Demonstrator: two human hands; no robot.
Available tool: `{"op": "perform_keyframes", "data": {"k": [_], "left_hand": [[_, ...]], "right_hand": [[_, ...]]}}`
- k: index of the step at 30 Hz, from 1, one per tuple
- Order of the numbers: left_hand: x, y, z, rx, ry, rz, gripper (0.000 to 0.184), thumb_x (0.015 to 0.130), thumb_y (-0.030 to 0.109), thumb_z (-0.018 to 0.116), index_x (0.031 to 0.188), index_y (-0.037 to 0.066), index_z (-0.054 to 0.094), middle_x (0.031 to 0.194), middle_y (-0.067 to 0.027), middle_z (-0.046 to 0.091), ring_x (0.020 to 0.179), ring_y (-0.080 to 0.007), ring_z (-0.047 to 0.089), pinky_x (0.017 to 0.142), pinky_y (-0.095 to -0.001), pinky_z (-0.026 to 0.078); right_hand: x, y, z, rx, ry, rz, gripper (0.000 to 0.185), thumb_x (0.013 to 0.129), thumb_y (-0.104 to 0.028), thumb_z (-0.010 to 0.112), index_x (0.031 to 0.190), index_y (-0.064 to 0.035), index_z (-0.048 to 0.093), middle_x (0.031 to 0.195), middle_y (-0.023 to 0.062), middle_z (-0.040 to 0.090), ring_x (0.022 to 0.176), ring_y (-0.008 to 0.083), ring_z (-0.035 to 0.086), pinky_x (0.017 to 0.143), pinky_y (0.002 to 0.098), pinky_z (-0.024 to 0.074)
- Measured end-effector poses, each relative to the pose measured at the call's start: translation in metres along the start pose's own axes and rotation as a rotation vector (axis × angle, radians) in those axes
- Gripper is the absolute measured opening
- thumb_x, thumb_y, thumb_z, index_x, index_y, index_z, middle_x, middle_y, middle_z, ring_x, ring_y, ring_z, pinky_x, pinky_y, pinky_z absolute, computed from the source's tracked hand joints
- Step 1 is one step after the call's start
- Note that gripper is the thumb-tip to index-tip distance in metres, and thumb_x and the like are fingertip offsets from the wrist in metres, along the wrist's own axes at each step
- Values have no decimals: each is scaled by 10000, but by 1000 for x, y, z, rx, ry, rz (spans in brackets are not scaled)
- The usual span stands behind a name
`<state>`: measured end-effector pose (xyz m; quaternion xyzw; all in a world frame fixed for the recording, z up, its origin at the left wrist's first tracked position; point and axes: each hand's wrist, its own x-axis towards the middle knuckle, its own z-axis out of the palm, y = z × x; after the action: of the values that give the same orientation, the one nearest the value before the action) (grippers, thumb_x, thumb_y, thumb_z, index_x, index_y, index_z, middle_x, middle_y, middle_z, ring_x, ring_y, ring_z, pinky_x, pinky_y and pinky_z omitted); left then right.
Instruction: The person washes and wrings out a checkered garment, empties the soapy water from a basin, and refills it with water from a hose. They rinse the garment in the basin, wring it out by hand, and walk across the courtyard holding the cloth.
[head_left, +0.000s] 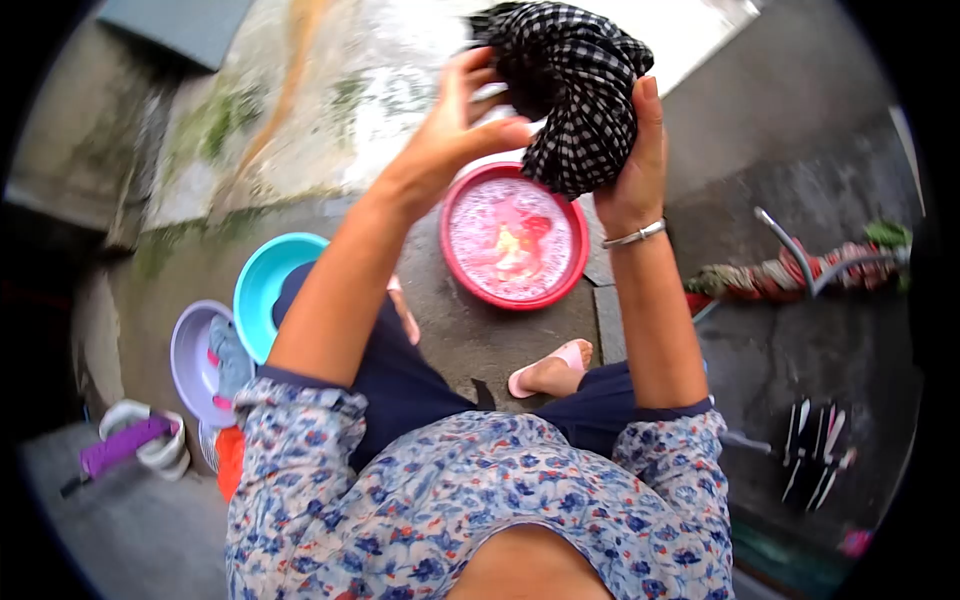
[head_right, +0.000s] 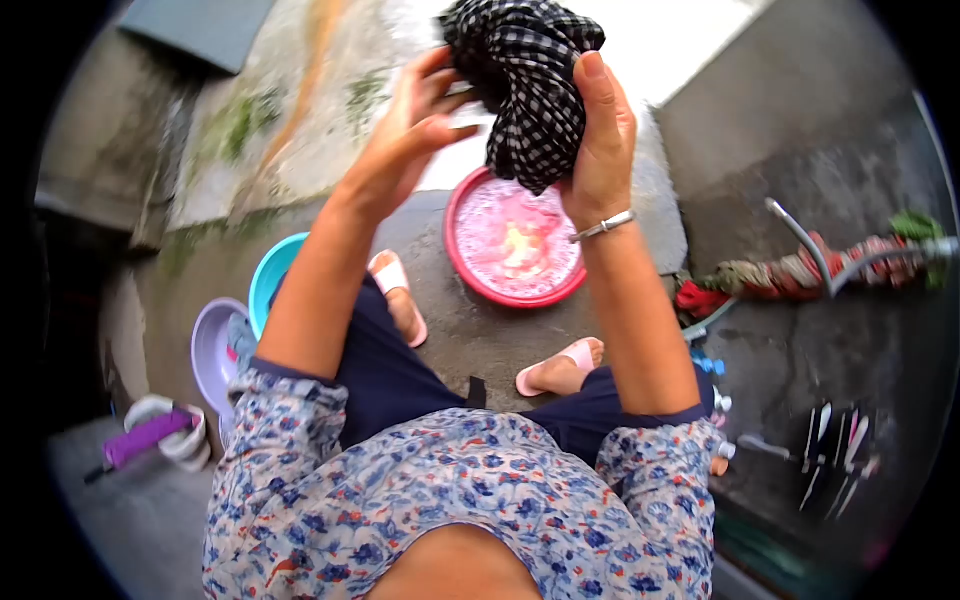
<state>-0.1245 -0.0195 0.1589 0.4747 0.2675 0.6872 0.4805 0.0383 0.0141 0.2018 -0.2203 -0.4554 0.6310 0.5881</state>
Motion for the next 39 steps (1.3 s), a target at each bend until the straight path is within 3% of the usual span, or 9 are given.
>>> {"op": "perform_keyframes", "data": {"k": [3,5,9,14,20,24,31,35,39], "left_hand": [[3,24,-1,-183,7,-47,630,731,280,776,1199,11,451,1052,-90,593,979,-167,592,878,-322,481],[-5,49,-21,-369,142,-86,332,777,195,709,1031,33,569,905,-44,627,809,-121,622,723,-267,524],[-37,81,-88,39,260,107,356,726,145,722,1030,26,578,912,-50,638,787,-124,622,704,-274,531],[-118,113,-180,321,587,66,499,702,113,747,1123,-15,510,982,-96,633,851,-179,631,767,-315,524],[-232,68,-242,753,798,-268,595,667,141,779,1131,-38,453,1005,-131,620,904,-173,605,781,-314,496],[-270,33,-243,1220,825,-797,799,573,297,785,1217,-6,421,1058,-210,613,979,-315,611,867,-362,477],[-327,-70,-285,1539,405,-1207,725,665,323,760,1275,81,452,1212,-171,543,1125,-334,529,916,-428,452],[-272,-70,-278,1622,345,-824,397,761,235,700,1102,59,597,1127,-153,587,1001,-293,592,830,-413,485],[-188,-111,-289,859,352,-658,217,844,145,633,1018,17,608,854,-92,655,731,-159,635,654,-278,507]], "right_hand": [[-2,29,33,-347,-181,-124,398,931,-299,574,1187,7,578,1048,40,627,938,68,560,831,200,452],[-2,33,59,-508,-324,-101,394,941,-286,557,1221,-9,575,1095,33,618,972,75,549,871,210,435],[0,39,80,-711,-561,-290,314,923,-184,572,1225,-100,598,1075,79,634,989,114,585,862,258,471],[1,54,24,-722,-334,158,322,904,-154,592,1203,-34,582,1020,73,639,907,125,613,724,250,511],[-25,93,-75,-774,-254,484,296,908,-167,593,1159,-11,590,984,68,652,805,107,627,630,200,495],[-43,108,-119,-855,-238,626,266,908,-161,574,1137,-28,599,943,46,644,781,108,633,602,221,502],[-58,137,-190,-877,-140,729,233,890,-153,585,1096,-48,615,893,42,653,749,125,642,568,245,503],[-69,152,-259,-894,-12,752,256,860,-160,611,1083,-36,614,901,55,660,760,135,645,598,269,515],[-92,187,-344,-1453,33,402,393,768,-218,668,1092,-6,597,987,185,643,908,304,619,809,386,488]]}}
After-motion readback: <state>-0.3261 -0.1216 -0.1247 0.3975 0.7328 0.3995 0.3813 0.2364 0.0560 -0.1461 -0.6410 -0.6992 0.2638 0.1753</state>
